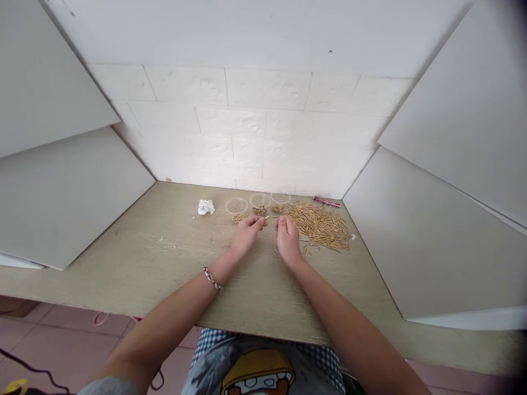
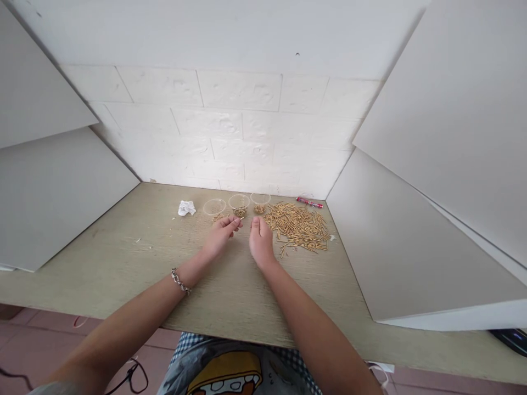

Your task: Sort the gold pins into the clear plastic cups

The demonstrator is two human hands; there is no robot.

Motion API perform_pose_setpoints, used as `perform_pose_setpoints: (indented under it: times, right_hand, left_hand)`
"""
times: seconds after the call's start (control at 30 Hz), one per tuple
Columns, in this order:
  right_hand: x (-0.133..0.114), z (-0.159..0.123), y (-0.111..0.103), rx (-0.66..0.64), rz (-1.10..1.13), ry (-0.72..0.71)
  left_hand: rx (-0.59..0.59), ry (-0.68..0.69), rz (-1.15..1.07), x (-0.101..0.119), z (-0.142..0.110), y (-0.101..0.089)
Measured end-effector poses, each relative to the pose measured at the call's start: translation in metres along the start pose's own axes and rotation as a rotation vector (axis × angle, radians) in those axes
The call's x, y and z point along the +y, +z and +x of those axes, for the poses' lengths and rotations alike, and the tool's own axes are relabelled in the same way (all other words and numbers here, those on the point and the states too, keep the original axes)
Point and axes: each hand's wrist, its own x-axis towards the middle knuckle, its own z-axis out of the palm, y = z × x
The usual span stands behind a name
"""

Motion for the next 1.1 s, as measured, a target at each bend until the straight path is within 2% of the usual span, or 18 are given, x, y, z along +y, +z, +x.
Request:
perform_pose_setpoints:
  times: [0.1,0.17,0.27,0.43,0.67,0.9,1.1]
  right_hand:
    - [-0.009,-0.004,-0.004,-0.024,-0.296,-0.294]
    - [-0.014,-0.007,-0.004,-0.058,-0.444,-0.481]
    - [-0.017,-0.009,-0.003,-0.023,-0.597,-0.596]
    - [-0.013,-0.005,-0.003,0.001,-0.703,-0.623]
    - [-0.009,-0.002,-0.006,-0.009,-0.734,-0.624]
    - [-0.002,0.004,-0.008,-0.024,-0.607,-0.542]
    - [0.000,0.008,-0.007,-0.027,-0.402,-0.428]
  left_hand:
    - [-0.011,-0.140,-0.289,-0.005,0.000,0.000]
    - [-0.049,-0.185,-0.469,-0.008,0.001,0.001]
    - [-0.051,-0.225,-0.623,-0.010,0.002,0.001]
    - [-0.089,-0.232,-0.662,-0.007,0.000,0.002]
    - [-0.084,-0.182,-0.435,-0.004,-0.004,0.004]
    - [-0.046,-0.135,-0.256,-0.007,-0.003,0.005]
    - [-0.059,-0.078,-0.075,0.001,-0.004,0.004]
